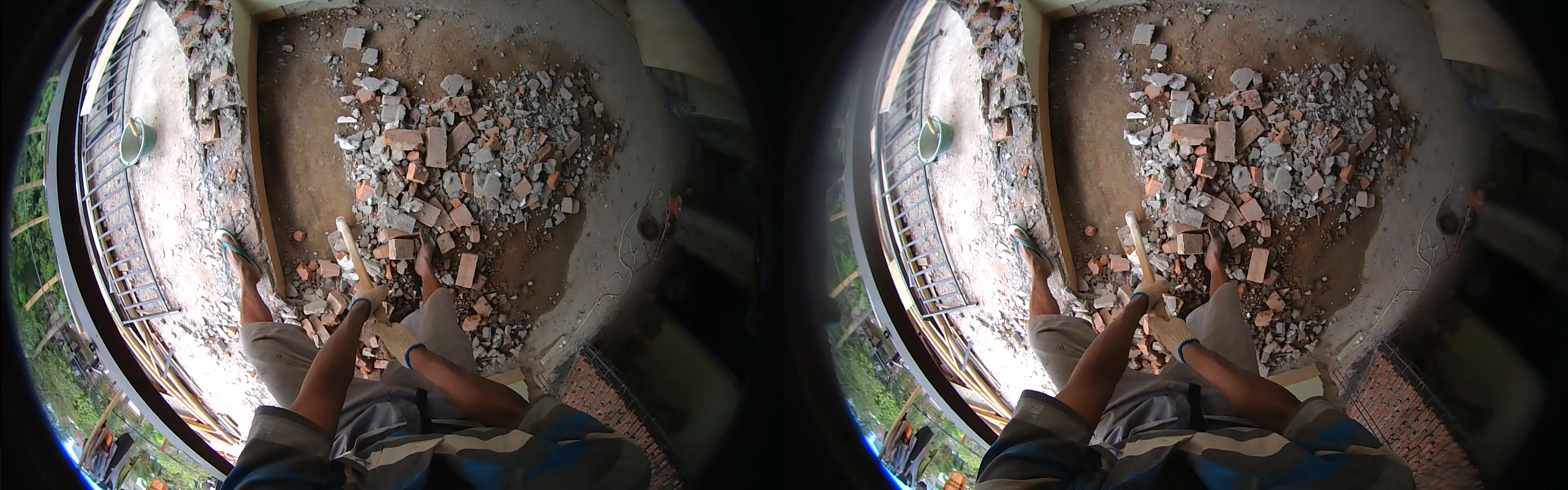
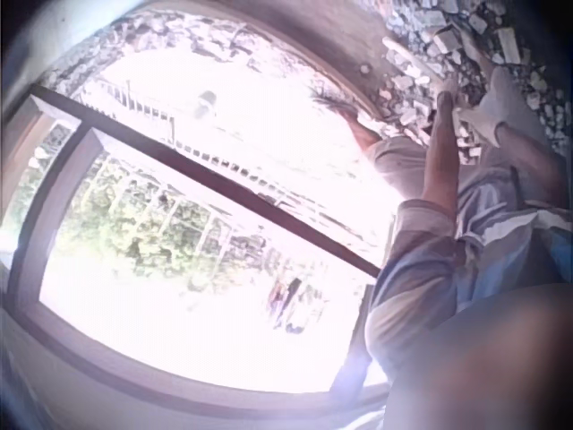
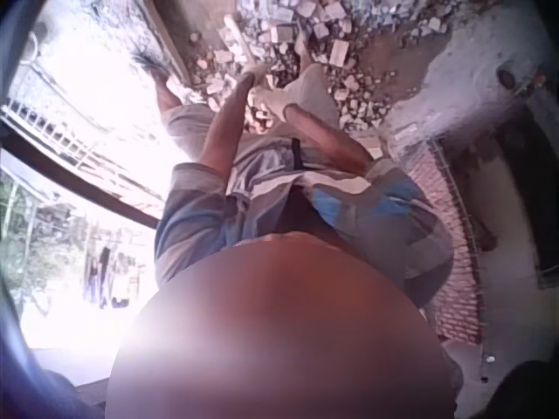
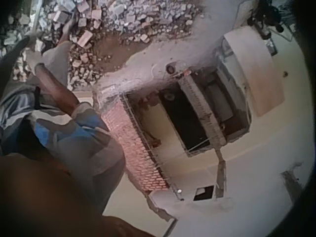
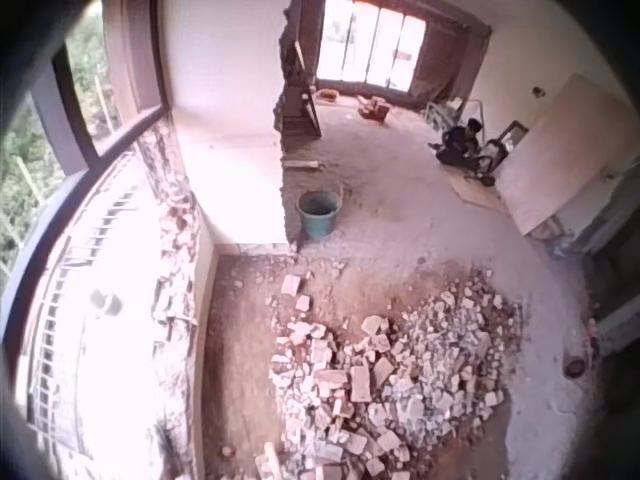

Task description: The person uses a pickaxe to break and gather construction debris on the floor. They repeatedly strike and push rubble into a pile near a partially demolished wall.

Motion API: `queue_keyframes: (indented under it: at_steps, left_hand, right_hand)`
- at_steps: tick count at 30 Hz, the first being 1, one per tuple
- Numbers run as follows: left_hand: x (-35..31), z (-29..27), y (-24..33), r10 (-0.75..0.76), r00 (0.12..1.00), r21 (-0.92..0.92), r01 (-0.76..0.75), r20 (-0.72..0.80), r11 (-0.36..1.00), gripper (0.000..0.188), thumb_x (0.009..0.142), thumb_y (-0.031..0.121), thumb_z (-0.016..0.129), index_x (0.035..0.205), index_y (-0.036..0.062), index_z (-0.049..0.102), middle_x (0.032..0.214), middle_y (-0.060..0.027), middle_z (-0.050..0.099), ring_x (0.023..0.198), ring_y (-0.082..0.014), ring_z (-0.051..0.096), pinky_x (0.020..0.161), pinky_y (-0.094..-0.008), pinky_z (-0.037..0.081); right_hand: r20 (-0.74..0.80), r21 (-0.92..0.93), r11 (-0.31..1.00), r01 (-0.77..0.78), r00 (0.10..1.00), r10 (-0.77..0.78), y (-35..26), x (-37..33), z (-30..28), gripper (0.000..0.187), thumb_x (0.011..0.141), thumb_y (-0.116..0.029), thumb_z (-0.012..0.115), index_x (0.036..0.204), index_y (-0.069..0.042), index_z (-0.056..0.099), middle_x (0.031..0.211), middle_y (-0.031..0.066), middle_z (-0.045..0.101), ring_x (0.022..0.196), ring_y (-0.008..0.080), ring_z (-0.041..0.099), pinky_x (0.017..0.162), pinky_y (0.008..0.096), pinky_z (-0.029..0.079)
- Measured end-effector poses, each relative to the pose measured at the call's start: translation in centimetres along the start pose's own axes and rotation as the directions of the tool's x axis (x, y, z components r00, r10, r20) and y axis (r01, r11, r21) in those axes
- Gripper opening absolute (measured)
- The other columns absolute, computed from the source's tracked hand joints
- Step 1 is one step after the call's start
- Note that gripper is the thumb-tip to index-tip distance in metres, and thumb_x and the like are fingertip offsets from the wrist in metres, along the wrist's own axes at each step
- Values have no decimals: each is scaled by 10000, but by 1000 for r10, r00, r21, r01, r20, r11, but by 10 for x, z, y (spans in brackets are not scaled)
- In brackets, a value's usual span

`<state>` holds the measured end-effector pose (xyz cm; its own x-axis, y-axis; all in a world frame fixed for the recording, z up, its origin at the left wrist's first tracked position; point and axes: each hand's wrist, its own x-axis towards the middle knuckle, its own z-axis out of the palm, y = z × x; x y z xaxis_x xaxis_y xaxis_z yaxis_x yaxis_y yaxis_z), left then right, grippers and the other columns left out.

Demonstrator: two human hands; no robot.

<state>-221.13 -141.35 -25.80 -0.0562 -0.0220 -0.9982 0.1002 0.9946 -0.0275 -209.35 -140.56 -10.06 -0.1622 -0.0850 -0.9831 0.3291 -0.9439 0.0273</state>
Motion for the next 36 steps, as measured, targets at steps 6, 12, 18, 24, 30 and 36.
queue_keyframes:
  at_steps: [6, 12, 18, 24, 30, 36]
  left_hand:
    - [-20, 24, 57, 212, 931, -747, 89, 298, 659, 404, 992, 427, 709, 1164, 98, 551, 931, -81, 596, 809, -271, 639, 835, -502, 585]
    - [-35, 87, 156, 260, 956, -966, 69, 136, 251, 655, 863, 599, 816, 1201, 101, 557, 1069, -118, 586, 971, -315, 627, 934, -582, 536]
    - [-137, 212, 227, 472, 843, -960, 173, 259, 219, 559, 889, 547, 828, 1185, 135, 593, 1094, -110, 605, 1028, -325, 622, 1000, -627, 502]
    - [-176, 173, 206, 779, 600, -977, 27, 185, 211, 295, 962, 362, 754, 1070, 132, 605, 1045, -108, 657, 1119, -353, 639, 1032, -647, 494]
    - [-224, 4, 110, 598, 781, -974, -228, -180, 5, 175, 978, 318, 736, 962, 169, 647, 1020, -75, 694, 1029, -285, 662, 1026, -532, 518]
    - [-282, -72, -33, 335, 769, -839, -491, -544, -236, 269, 1033, 422, 663, 971, 164, 618, 978, -64, 728, 1033, -273, 697, 1010, -556, 539]
  right_hand:
    - [30, -162, 987, -17, 999, 22, -74, -100, -98, 370, 936, -366, 724, 744, -74, 605, 584, 41, 572, 444, 151, 531, 408, 316, 378]
    - [55, -561, 811, 167, 985, -165, -44, -280, -298, 407, 912, -316, 767, 1142, -23, 603, 776, -4, 563, 613, 87, 532, 560, 277, 449]
    - [-475, -878, 345, -331, 526, -705, 30, -350, -471, 240, 836, -245, 788, 995, -72, 734, 935, 192, 731, 893, 407, 713, 796, 517, 560]
    - [-367, -929, 324, -177, 342, -865, 36, -287, -534, 244, 795, -259, 856, 971, -130, 748, 994, 125, 739, 1008, 381, 683, 902, 506, 546]
    - [101, -978, 23, 208, 564, -819, -38, -233, -428, 512, 813, -444, 846, 1204, -140, 716, 1159, 117, 696, 1194, 327, 618, 1055, 474, 475]
    - [442, -564, -140, 814, 154, -884, -102, -304, -312, 551, 850, -317, 878, 1332, -136, 682, 1201, 95, 698, 1181, 316, 643, 1034, 462, 512]
